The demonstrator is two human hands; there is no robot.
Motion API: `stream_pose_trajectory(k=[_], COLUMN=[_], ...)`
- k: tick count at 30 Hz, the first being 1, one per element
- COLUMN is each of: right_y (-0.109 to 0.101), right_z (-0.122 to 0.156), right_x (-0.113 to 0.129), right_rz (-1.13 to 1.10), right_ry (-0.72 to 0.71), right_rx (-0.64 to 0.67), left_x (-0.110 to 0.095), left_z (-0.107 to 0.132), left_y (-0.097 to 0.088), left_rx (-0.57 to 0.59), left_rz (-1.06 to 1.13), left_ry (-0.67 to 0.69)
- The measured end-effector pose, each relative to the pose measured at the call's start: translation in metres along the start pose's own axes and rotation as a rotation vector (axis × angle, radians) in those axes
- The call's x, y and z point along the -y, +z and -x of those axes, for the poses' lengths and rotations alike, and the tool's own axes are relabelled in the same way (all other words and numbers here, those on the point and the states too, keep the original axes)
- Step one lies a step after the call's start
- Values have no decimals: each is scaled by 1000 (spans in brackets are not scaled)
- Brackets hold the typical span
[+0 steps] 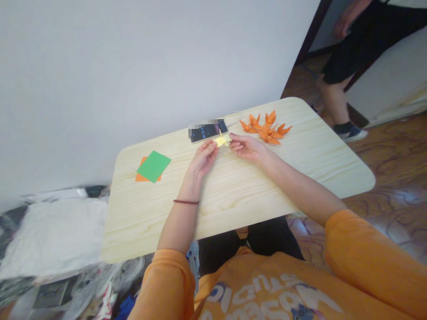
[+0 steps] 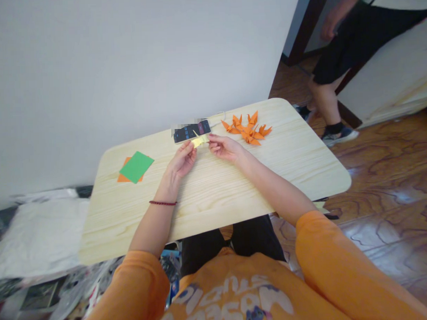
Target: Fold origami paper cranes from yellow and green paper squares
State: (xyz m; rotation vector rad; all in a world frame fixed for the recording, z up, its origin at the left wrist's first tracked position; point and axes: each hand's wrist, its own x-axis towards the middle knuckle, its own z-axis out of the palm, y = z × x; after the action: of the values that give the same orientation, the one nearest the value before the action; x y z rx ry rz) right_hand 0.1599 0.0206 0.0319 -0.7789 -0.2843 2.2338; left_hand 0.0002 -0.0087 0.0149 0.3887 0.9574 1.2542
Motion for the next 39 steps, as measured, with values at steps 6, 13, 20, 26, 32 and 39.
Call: stream_pose_trajectory(k=[6, 13, 20, 26, 32, 39], right_y=[-3, -11, -13, -17, -11, -2], right_z=[-1, -7, -10, -12, -6, 2], right_x=[5, -5, -8, -9, -5, -11], right_rz=[5, 381, 364, 457, 647, 817], right_ry=[-85, -340, -243, -286, -665, -675], right_rx=[-71, -105, -65, -140, -105, 57], left_x=[-2, -1, 0, -4, -5, -2], left_z=[-4, 0, 2, 8, 8, 8], left_y=[-13, -18, -16, -9, -8, -8], left_rx=[150, 236, 282, 248, 146, 214], left_rz=[-191, -568, -507, -429, -390, -415], left_ry=[91, 334, 276, 211, 175, 91])
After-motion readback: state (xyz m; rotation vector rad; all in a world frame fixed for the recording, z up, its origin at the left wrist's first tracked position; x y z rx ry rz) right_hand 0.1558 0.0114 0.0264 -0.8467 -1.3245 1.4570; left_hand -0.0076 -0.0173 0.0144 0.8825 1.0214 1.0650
